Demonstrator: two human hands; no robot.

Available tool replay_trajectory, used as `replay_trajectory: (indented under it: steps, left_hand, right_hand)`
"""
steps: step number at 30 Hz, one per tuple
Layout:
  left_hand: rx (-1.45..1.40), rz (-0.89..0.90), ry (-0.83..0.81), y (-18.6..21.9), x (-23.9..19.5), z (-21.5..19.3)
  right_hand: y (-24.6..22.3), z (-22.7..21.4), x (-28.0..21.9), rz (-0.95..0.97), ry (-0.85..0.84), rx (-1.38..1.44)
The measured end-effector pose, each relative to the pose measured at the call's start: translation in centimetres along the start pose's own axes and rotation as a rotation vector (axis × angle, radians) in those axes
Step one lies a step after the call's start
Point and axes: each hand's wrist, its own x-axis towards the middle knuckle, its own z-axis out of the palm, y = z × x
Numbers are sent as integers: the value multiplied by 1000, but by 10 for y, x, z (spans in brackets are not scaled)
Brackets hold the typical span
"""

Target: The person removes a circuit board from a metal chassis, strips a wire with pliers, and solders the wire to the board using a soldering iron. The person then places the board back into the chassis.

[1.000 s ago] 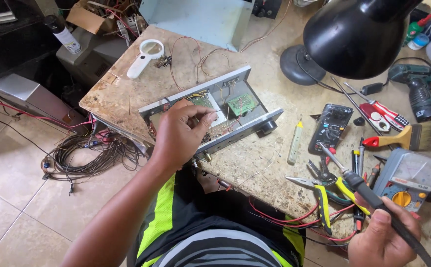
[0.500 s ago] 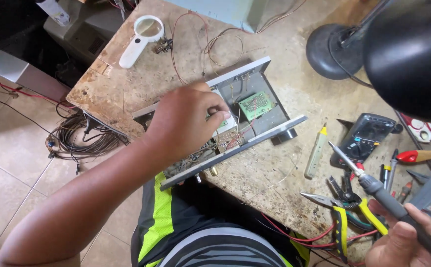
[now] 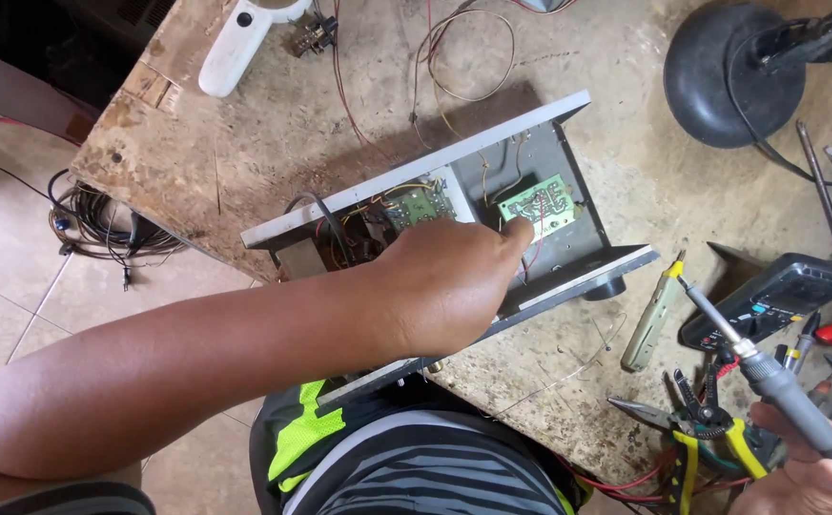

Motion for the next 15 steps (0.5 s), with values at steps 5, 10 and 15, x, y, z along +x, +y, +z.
replay_trajectory:
  steps: [5, 10, 15]
  left_hand:
    - [-105, 11, -101, 2, 3, 6]
    - [1, 60, -54, 2, 8, 15]
    - [320, 37, 200, -4, 0, 26]
  right_hand:
    - [-37, 17, 0, 47, -25, -68]
    - [-39, -40, 40, 1149, -39, 1183]
    - [-49, 11, 13, 3, -46, -88]
